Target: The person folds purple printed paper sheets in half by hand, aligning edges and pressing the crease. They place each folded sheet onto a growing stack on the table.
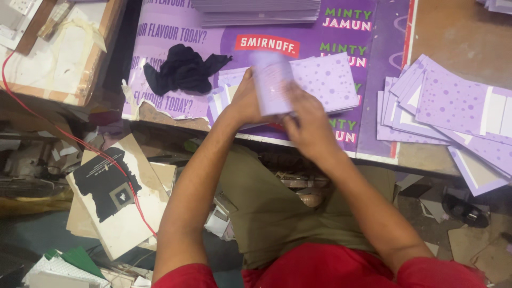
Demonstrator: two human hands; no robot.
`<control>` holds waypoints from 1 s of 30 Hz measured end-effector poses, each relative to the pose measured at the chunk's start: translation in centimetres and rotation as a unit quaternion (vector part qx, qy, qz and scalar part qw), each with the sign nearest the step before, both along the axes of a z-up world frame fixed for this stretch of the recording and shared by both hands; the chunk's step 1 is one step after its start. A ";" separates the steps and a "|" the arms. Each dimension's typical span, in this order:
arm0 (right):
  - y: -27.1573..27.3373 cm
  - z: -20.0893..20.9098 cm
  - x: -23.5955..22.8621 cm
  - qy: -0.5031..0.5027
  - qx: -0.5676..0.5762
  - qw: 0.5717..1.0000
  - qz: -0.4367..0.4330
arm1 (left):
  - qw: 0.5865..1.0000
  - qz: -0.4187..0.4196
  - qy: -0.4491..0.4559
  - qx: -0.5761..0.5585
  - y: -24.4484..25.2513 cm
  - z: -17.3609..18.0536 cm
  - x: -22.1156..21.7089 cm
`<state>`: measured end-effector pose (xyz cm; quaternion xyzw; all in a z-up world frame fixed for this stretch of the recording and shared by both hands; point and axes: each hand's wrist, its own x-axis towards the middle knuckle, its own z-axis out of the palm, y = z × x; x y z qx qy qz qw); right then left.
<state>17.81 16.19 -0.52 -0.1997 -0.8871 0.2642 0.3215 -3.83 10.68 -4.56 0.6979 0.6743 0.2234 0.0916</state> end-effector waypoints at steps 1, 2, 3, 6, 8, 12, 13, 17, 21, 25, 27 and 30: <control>-0.6 0.4 -0.3 -0.015 0.045 0.999 0.013 | 1.000 -0.006 0.008 0.004 -0.1 -0.4 -0.3; -0.7 0.9 -0.5 -0.031 0.092 0.995 0.023 | 1.000 0.000 -0.016 -0.007 0.0 -0.5 -0.4; -0.7 1.4 -0.6 -0.025 0.071 0.997 0.026 | 0.999 0.006 -0.040 -0.018 0.0 -0.5 -0.3; 0.3 2.1 -0.5 -0.033 -0.100 0.993 -0.054 | 1.000 0.011 -0.010 -0.007 0.0 1.0 0.6; 1.3 2.1 -0.1 -0.074 -0.353 0.906 -0.221 | 1.000 0.013 0.017 -0.008 -0.1 2.6 1.4; 2.2 0.9 0.6 0.092 -0.116 0.982 -0.119 | 0.999 0.022 0.009 -0.023 -0.1 5.0 2.2; 2.0 0.6 0.7 0.062 -0.041 0.991 -0.111 | 1.000 0.022 0.005 -0.021 -0.1 5.2 2.3; 1.3 0.3 0.6 -0.056 -0.011 0.997 -0.048 | 0.998 0.037 0.021 -0.041 0.1 5.3 2.3; 1.3 1.0 0.3 0.005 -0.100 0.995 -0.004 | 0.998 0.039 0.024 -0.034 0.1 4.9 2.4; 1.0 1.2 -0.1 0.071 -0.183 0.979 -0.046 | 0.998 0.028 0.007 0.047 0.0 4.7 2.3; 0.1 0.6 -0.1 0.038 -0.128 0.990 -0.040 | 0.998 0.036 0.035 -0.048 0.1 4.6 2.2; -0.5 -0.6 0.0 0.001 -0.001 1.000 -0.018 | 0.992 0.048 0.033 -0.112 0.1 4.6 2.2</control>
